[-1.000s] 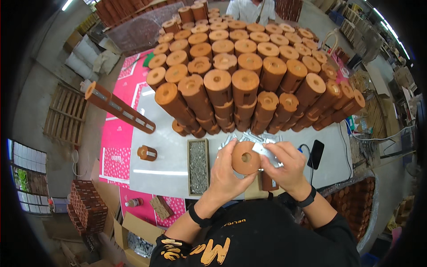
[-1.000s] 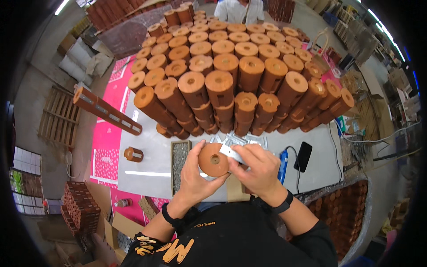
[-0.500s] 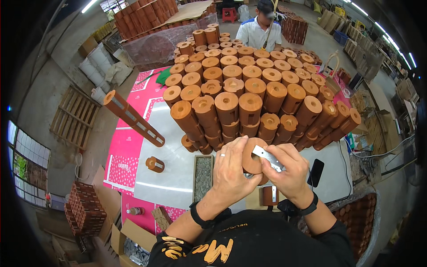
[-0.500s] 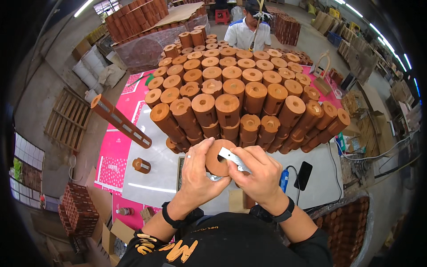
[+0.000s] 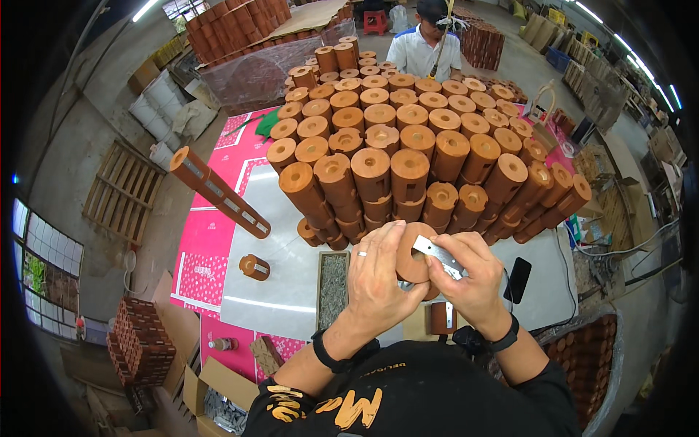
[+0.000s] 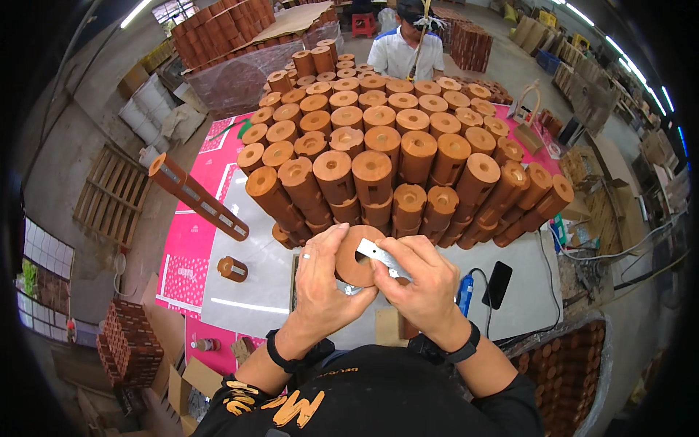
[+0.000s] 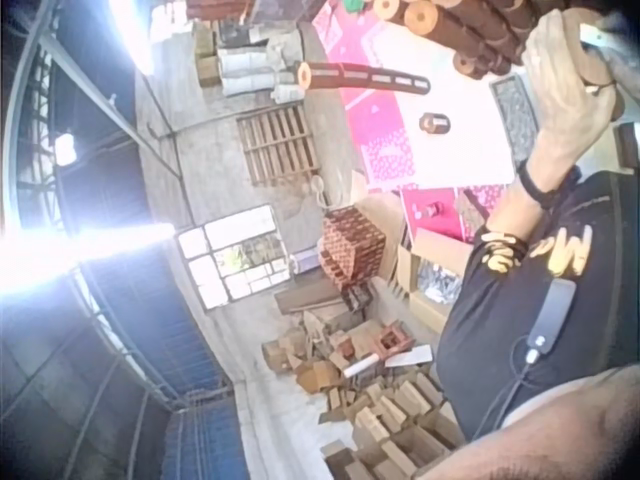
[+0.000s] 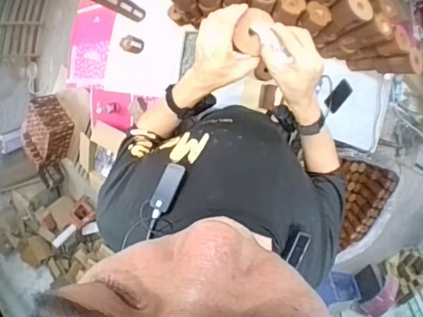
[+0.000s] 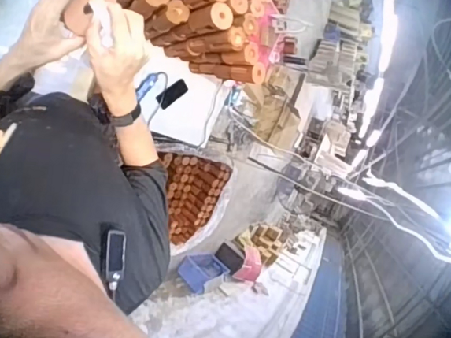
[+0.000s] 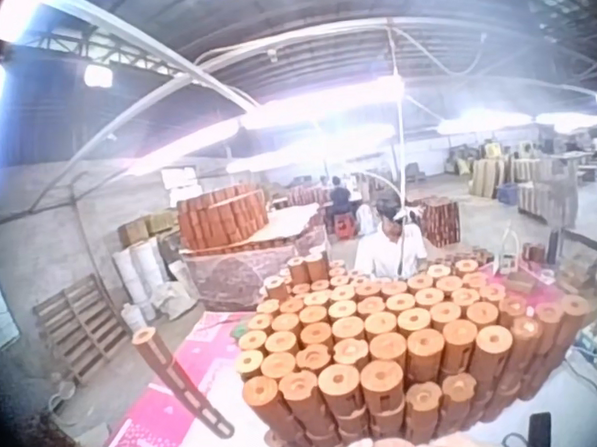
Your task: Attaching metal plates to wooden cylinders using an electric screwdriver.
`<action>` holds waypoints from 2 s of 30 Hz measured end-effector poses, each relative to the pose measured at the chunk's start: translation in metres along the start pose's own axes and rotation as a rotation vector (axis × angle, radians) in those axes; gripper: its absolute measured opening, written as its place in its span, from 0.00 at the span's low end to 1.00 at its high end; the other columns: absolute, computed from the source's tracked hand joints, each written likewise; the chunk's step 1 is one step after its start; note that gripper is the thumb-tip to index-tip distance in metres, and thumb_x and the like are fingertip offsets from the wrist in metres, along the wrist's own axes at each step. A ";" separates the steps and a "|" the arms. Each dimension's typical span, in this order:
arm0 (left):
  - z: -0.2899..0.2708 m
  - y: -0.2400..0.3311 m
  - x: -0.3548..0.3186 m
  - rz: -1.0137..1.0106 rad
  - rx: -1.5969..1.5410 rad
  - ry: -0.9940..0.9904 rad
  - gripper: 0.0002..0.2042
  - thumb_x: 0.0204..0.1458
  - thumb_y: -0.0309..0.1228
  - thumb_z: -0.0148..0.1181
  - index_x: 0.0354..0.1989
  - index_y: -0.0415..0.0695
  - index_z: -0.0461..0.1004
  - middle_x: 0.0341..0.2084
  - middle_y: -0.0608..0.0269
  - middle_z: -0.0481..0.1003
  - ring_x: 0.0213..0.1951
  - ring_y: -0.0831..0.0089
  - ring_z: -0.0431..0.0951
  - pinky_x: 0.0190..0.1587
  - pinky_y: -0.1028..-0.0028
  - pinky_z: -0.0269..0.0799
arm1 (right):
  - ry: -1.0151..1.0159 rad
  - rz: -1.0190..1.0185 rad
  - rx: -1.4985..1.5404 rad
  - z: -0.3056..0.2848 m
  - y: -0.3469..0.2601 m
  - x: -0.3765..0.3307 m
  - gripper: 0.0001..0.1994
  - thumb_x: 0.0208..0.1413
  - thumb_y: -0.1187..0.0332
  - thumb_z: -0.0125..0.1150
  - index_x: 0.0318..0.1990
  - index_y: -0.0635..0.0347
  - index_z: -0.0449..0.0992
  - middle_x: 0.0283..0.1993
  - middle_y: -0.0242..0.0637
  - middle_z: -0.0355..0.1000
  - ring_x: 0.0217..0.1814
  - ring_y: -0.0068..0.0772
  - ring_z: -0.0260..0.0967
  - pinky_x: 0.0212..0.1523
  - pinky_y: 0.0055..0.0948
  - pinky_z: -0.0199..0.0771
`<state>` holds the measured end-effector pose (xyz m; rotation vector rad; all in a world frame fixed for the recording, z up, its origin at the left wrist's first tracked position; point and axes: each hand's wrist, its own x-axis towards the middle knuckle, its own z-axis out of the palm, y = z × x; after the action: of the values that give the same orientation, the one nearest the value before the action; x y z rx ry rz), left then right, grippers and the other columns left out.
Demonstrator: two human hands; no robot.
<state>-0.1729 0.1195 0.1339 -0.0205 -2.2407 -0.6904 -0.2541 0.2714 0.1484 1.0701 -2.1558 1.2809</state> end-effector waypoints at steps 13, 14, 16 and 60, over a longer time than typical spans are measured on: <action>0.002 0.002 -0.005 0.019 -0.023 0.055 0.40 0.34 0.27 0.77 0.61 0.34 0.66 0.54 0.44 0.74 0.54 0.48 0.76 0.57 0.58 0.71 | 0.010 -0.133 -0.020 -0.005 0.001 0.005 0.14 0.43 0.71 0.75 0.41 0.56 0.84 0.35 0.33 0.78 0.30 0.34 0.77 0.29 0.29 0.76; 0.003 0.003 -0.007 0.008 -0.041 0.064 0.40 0.34 0.26 0.77 0.61 0.34 0.66 0.54 0.44 0.74 0.54 0.48 0.76 0.58 0.58 0.71 | 0.013 -0.166 -0.038 -0.007 0.000 0.005 0.14 0.43 0.71 0.75 0.41 0.56 0.84 0.35 0.33 0.78 0.29 0.34 0.76 0.28 0.29 0.75; 0.003 0.004 -0.008 0.008 -0.057 0.059 0.40 0.34 0.26 0.77 0.61 0.34 0.66 0.55 0.43 0.73 0.54 0.48 0.76 0.58 0.58 0.72 | 0.025 -0.170 -0.041 -0.009 -0.001 0.004 0.14 0.43 0.71 0.75 0.40 0.56 0.84 0.35 0.32 0.78 0.29 0.34 0.76 0.28 0.29 0.75; 0.038 -0.045 -0.164 -0.678 -0.076 -0.503 0.44 0.38 0.32 0.82 0.64 0.33 0.62 0.55 0.43 0.73 0.55 0.56 0.79 0.56 0.63 0.78 | -0.396 0.364 -0.166 0.082 0.197 -0.211 0.13 0.56 0.61 0.70 0.48 0.44 0.84 0.40 0.29 0.72 0.32 0.34 0.75 0.30 0.34 0.77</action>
<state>-0.0942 0.1316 -0.0217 0.6156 -2.7124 -1.2358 -0.2748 0.3412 -0.1427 0.9550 -2.8040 1.0723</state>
